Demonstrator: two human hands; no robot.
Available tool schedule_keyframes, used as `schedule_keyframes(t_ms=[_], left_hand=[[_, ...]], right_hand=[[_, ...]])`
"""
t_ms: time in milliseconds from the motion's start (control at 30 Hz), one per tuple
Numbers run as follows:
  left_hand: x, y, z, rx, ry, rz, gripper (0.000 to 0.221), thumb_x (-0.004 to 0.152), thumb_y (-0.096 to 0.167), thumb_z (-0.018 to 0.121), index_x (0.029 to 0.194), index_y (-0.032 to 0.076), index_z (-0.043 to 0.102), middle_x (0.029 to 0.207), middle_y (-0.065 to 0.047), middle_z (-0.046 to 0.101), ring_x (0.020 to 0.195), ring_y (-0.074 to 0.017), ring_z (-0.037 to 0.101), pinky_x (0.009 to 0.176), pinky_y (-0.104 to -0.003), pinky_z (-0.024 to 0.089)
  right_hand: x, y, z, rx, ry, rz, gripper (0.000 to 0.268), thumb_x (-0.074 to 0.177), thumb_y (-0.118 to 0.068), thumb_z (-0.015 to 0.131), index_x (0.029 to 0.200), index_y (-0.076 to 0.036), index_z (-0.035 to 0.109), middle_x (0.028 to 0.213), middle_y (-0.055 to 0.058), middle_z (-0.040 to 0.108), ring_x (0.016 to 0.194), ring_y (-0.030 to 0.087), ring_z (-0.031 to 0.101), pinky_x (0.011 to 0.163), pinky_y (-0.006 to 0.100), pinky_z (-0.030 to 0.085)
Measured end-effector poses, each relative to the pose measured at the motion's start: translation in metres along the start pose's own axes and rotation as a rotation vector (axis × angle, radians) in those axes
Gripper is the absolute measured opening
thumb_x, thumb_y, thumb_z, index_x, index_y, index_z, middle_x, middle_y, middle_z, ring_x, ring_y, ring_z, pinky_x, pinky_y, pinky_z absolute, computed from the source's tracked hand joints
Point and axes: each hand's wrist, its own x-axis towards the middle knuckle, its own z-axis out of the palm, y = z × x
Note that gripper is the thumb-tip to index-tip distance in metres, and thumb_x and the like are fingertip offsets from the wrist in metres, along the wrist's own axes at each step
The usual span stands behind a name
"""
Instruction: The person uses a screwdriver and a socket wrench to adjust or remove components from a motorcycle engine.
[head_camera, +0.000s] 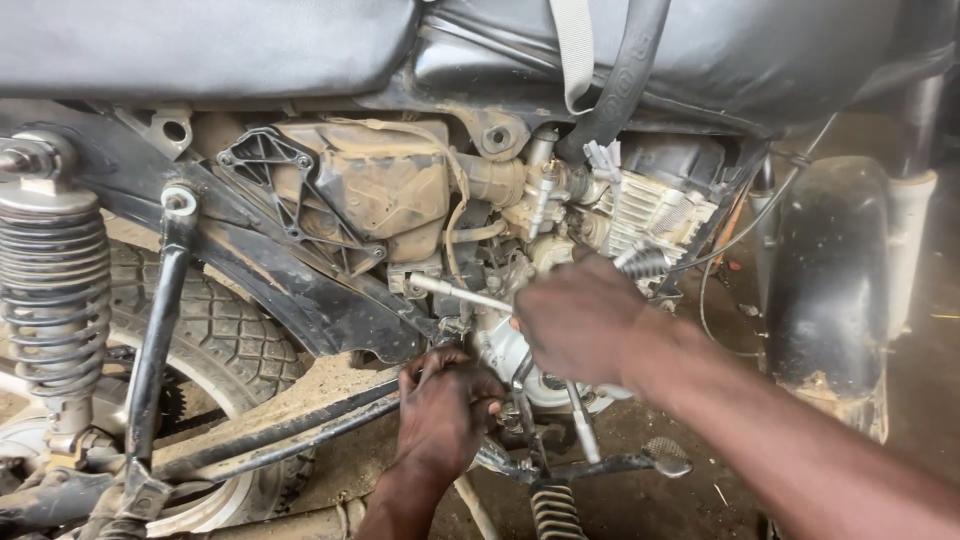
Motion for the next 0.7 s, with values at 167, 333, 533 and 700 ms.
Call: schedule_keyframes(t_ms=[167, 333, 533, 700], left_hand=[[0.004, 0.001, -0.006, 0.102, -0.1, -0.018, 0.013, 0.094, 0.022, 0.069, 0.102, 0.031, 0.074, 0.118, 0.009, 0.067, 0.129, -0.0121, 0.049, 0.123, -0.044, 0.016], [0.011, -0.009, 0.004, 0.21, -0.185, 0.013, 0.043, 0.102, 0.004, 0.034, 0.136, 0.017, 0.056, 0.149, -0.009, 0.05, 0.162, -0.0272, 0.01, 0.13, -0.066, -0.002], [0.028, -0.045, 0.03, 0.682, -0.042, 0.35, 0.05, 0.106, 0.049, 0.038, 0.152, 0.029, 0.038, 0.142, -0.004, 0.053, 0.143, -0.0255, 0.036, 0.117, -0.064, 0.014], [0.029, -0.045, 0.019, 0.784, 0.018, 0.591, 0.04, 0.1, 0.018, 0.049, 0.14, 0.019, 0.048, 0.141, -0.009, 0.048, 0.128, -0.0273, 0.042, 0.103, -0.068, 0.033]], right_hand=[[-0.041, -0.047, -0.009, -0.161, -0.117, 0.048, 0.02, 0.108, -0.02, 0.057, 0.093, -0.02, 0.071, 0.068, -0.003, 0.06, 0.067, 0.013, 0.054, 0.112, 0.045, 0.029], [-0.024, -0.066, 0.015, -0.392, -0.046, 0.012, 0.025, 0.104, -0.041, 0.068, 0.1, -0.017, 0.074, 0.069, 0.0, 0.066, 0.061, 0.017, 0.058, 0.085, 0.043, 0.045], [-0.027, -0.075, 0.013, -0.591, -0.129, -0.162, 0.056, 0.106, -0.046, 0.063, 0.139, -0.002, 0.059, 0.087, 0.001, 0.074, 0.076, 0.015, 0.067, 0.094, 0.056, 0.052], [-0.018, -0.052, 0.017, -0.289, -0.01, -0.06, 0.019, 0.103, -0.035, 0.07, 0.098, -0.017, 0.076, 0.072, -0.002, 0.067, 0.067, 0.011, 0.064, 0.069, 0.035, 0.056]])
